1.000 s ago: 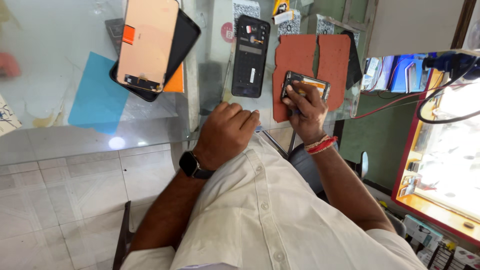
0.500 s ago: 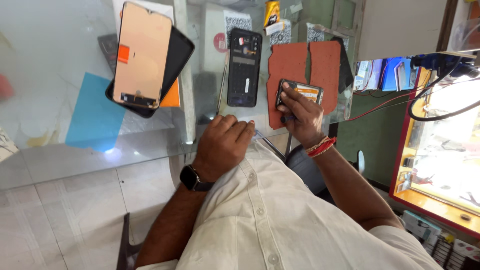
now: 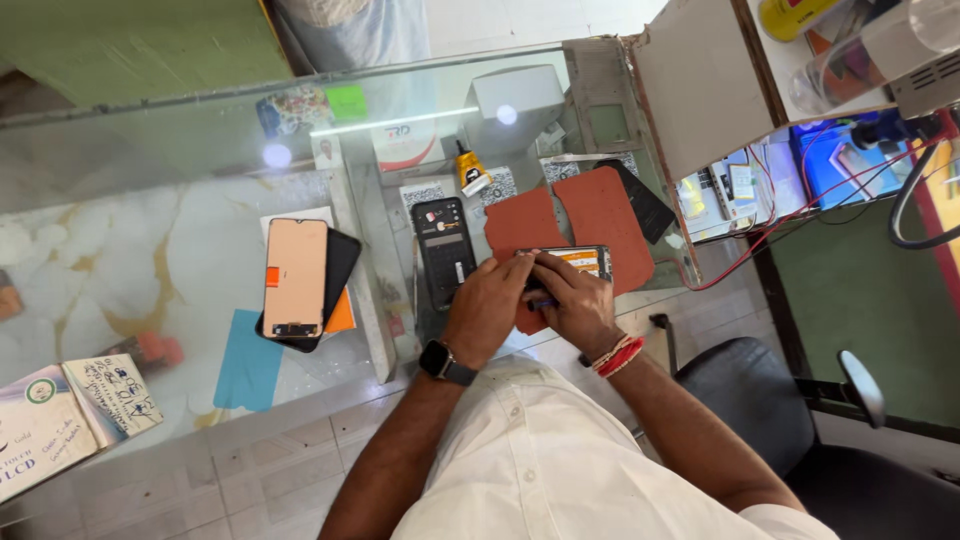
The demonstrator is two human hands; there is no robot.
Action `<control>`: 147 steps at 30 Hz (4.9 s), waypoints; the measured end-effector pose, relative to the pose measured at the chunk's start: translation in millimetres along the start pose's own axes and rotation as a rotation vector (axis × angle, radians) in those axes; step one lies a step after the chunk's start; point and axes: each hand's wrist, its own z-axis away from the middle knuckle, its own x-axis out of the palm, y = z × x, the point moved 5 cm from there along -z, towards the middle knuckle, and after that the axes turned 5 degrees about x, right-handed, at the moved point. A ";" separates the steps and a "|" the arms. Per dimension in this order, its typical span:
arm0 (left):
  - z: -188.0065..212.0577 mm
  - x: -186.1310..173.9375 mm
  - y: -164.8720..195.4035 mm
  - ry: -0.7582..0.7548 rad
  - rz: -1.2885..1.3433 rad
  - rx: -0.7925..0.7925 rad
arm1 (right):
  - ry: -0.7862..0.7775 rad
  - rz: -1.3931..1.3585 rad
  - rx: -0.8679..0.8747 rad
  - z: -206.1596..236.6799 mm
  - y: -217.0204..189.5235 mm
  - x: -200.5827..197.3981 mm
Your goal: The person repairs a disassembled smartphone on a repair bench, using a screwdriver to unscrew and adjust internal components of the phone body. They reposition the phone, work on its battery and frame area, and handle the phone's back cover and other phone parts on the mat.
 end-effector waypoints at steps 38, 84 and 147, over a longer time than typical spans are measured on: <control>1.2 15.2 7.7 0.061 -0.203 -0.253 | -0.072 -0.110 -0.424 26.2 43.6 -9.2; 2.7 24.5 24.8 0.153 -0.139 -0.464 | -0.202 -0.762 -0.193 -73.5 -20.9 17.4; 14.9 38.2 10.6 0.154 0.012 -0.466 | 0.138 -0.905 0.102 -18.7 63.2 -19.9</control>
